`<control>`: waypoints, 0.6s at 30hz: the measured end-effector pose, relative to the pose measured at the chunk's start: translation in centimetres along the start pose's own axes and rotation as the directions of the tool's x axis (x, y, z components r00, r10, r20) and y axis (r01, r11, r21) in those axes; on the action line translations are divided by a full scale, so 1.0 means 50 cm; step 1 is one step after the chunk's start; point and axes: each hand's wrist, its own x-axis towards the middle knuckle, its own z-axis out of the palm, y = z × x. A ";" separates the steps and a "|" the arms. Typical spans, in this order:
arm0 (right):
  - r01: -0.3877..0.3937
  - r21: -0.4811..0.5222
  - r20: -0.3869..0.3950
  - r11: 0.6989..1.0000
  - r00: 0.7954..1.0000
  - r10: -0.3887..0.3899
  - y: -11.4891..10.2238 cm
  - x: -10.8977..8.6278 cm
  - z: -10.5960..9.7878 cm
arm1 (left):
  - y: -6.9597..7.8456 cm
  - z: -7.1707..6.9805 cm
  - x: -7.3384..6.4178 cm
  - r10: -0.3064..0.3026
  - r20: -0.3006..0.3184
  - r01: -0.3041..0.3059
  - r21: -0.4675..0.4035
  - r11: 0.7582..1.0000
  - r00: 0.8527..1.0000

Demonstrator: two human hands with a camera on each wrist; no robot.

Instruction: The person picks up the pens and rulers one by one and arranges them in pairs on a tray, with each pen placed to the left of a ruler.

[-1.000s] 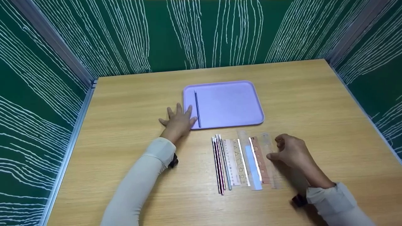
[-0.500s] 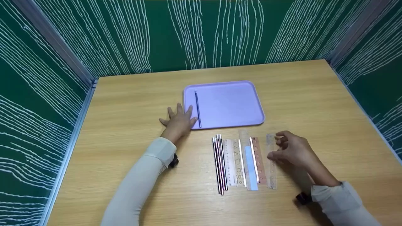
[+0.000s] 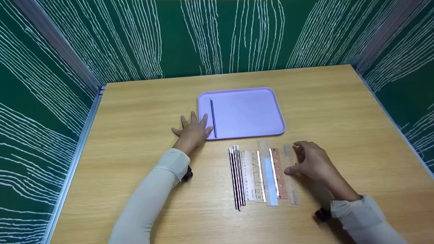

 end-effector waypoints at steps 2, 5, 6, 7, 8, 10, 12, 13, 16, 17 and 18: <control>0.006 -0.010 -0.014 1.000 1.000 -0.007 -0.002 0.002 0.007 | -0.001 0.000 0.000 0.002 -0.001 -0.002 0.000 1.000 1.000; 0.011 -0.015 -0.024 1.000 1.000 -0.012 -0.002 0.003 0.014 | -0.002 -0.001 -0.001 0.005 -0.001 -0.005 0.001 1.000 1.000; 0.011 -0.014 -0.024 1.000 1.000 -0.012 -0.002 0.002 0.015 | -0.001 -0.001 -0.001 0.005 -0.002 -0.005 0.001 1.000 1.000; 0.010 -0.011 -0.023 1.000 1.000 -0.010 -0.002 0.002 0.015 | -0.001 -0.001 -0.001 0.005 -0.004 -0.005 0.001 1.000 1.000; 0.009 -0.011 -0.021 1.000 1.000 -0.009 -0.002 0.002 0.015 | -0.001 -0.002 -0.002 0.004 -0.004 -0.004 0.000 1.000 1.000; 0.007 -0.006 -0.017 1.000 1.000 -0.007 -0.002 0.002 0.015 | -0.001 -0.002 -0.002 0.003 -0.005 -0.003 0.000 1.000 1.000; 0.015 -0.004 -0.017 1.000 1.000 -0.015 -0.002 0.002 0.015 | 0.000 -0.002 -0.002 0.004 -0.007 -0.004 0.013 1.000 1.000; 0.019 -0.001 -0.017 1.000 1.000 -0.019 -0.002 0.002 0.015 | -0.001 -0.002 -0.002 0.006 -0.007 -0.006 0.019 1.000 1.000; 0.025 0.009 -0.020 1.000 0.999 -0.025 -0.001 0.003 0.014 | 0.000 -0.002 -0.002 0.008 -0.011 -0.008 0.030 1.000 1.000; 0.027 0.012 -0.023 1.000 0.999 -0.027 -0.002 0.003 0.014 | -0.001 -0.001 -0.001 0.008 -0.013 -0.008 0.031 0.999 1.000; 0.026 0.015 -0.026 1.000 0.999 -0.025 -0.001 0.003 0.014 | -0.001 -0.001 -0.002 0.007 -0.011 -0.006 0.030 1.000 1.000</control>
